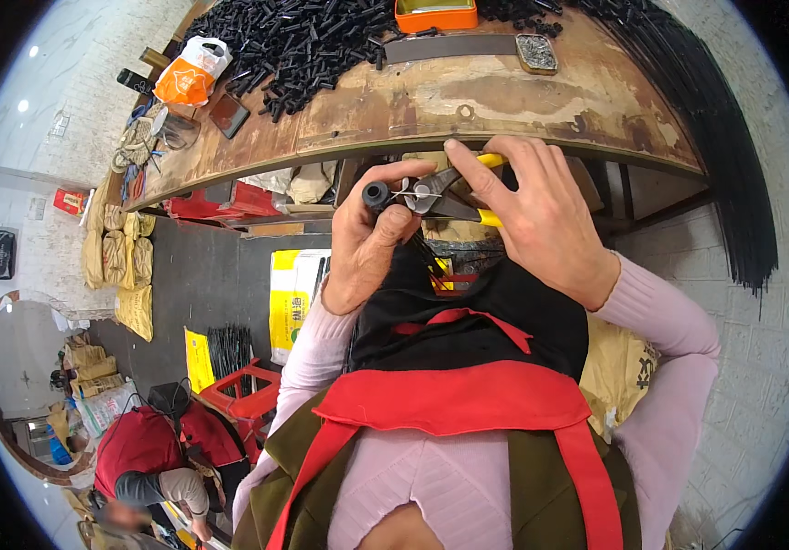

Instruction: The recorder is grouping black wires into bundles, inserting them into connectors or sleeves, and using pliers to secure the components.

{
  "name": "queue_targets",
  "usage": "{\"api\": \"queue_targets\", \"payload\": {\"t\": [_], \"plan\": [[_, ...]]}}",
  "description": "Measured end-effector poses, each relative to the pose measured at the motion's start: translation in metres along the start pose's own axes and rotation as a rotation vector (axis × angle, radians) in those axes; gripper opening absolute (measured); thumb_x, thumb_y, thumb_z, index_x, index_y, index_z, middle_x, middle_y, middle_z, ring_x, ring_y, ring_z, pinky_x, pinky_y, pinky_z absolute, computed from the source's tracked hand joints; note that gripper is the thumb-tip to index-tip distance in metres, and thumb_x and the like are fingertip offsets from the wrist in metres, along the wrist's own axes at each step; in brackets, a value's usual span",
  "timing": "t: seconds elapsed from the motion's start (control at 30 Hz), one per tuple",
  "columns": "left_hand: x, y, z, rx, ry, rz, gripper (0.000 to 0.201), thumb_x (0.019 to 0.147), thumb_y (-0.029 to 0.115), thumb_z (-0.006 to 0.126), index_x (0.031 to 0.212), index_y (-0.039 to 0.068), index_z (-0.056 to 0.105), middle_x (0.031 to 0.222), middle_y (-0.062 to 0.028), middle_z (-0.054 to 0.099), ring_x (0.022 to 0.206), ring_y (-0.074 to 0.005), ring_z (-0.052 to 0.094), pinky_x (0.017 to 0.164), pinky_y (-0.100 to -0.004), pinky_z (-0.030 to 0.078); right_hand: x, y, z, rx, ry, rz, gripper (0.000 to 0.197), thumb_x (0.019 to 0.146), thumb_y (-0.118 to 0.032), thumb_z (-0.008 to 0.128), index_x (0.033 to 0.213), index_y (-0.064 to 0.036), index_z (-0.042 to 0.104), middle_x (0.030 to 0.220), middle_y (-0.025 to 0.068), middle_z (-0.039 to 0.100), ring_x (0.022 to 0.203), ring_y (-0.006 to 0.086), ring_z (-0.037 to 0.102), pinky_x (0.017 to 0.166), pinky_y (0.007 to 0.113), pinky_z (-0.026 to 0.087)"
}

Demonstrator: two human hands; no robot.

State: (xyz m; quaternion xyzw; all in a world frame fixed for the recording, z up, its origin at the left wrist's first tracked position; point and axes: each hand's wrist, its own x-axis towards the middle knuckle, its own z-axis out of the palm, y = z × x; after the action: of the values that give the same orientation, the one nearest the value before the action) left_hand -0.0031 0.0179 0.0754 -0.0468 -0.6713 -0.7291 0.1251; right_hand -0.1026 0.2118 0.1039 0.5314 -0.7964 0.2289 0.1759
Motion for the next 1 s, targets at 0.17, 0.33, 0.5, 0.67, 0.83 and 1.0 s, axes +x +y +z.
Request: {"api": "queue_targets", "payload": {"t": [0.17,0.33,0.5,0.67,0.83,1.0], "plan": [[-0.002,0.008,-0.001,-0.026,-0.041,-0.02,0.056,0.094,0.04,0.065,0.132,-0.001,0.053,0.084,0.0016,0.054,0.067,-0.0046,0.042,0.059,-0.0188,0.032,-0.001,0.001,0.0,0.019,0.012,0.001,0.068,0.075,0.006,0.068,0.139,-0.0096,0.051,0.107,0.0157,0.052,0.097,0.0323,0.053,0.085,0.043,0.044],[-0.004,0.007,0.0,0.026,0.028,0.008,0.04,0.094,0.019,0.064,0.128,-0.001,0.057,0.119,-0.0081,0.063,0.106,-0.012,0.057,0.092,-0.0266,0.046,-0.003,0.004,-0.012,-0.088,-0.036,-0.059,0.068,0.073,0.0,0.073,0.137,-0.0093,0.053,0.093,0.0098,0.053,0.082,0.0279,0.054,0.074,0.037,0.046],[-0.008,0.014,-0.002,0.118,-0.106,-0.013,0.039,0.091,0.016,0.067,0.125,0.0,0.06,0.106,-0.004,0.061,0.094,-0.0098,0.053,0.084,-0.0236,0.043,0.029,0.001,-0.079,0.339,-0.726,0.17,0.05,0.078,-0.008,0.078,0.123,-0.0045,0.057,0.085,0.0066,0.059,0.069,0.0159,0.057,0.062,0.031,0.046],[-0.012,0.017,0.003,0.022,-0.21,-0.082,0.042,0.092,0.027,0.066,0.124,0.001,0.061,0.102,-0.0013,0.056,0.092,-0.0086,0.049,0.082,-0.0224,0.041,0.001,-0.012,-0.068,0.629,-0.877,0.599,0.061,0.076,-0.019,0.082,0.123,-0.0007,0.047,0.087,0.0121,0.06,0.068,0.0157,0.059,0.063,0.029,0.048],[-0.001,0.018,0.005,0.011,-0.066,-0.143,0.05,0.094,0.037,0.065,0.128,0.001,0.059,0.097,0.002,0.055,0.082,-0.0057,0.048,0.07,-0.0189,0.038,-0.015,0.003,-0.054,0.225,-0.277,0.028,0.056,0.082,-0.009,0.071,0.13,-0.0006,0.044,0.107,0.0179,0.056,0.094,0.0367,0.059,0.082,0.04,0.05],[-0.009,0.016,-0.018,0.02,-0.277,-0.132,0.045,0.096,0.028,0.063,0.131,0.001,0.057,0.108,-0.0031,0.063,0.092,-0.0082,0.054,0.082,-0.023,0.044,0.005,0.007,-0.062,1.393,-1.122,0.768,0.054,0.08,0.002,0.069,0.128,0.0001,0.045,0.072,0.0142,0.063,0.058,0.0255,0.066,0.052,0.034,0.051]]}}
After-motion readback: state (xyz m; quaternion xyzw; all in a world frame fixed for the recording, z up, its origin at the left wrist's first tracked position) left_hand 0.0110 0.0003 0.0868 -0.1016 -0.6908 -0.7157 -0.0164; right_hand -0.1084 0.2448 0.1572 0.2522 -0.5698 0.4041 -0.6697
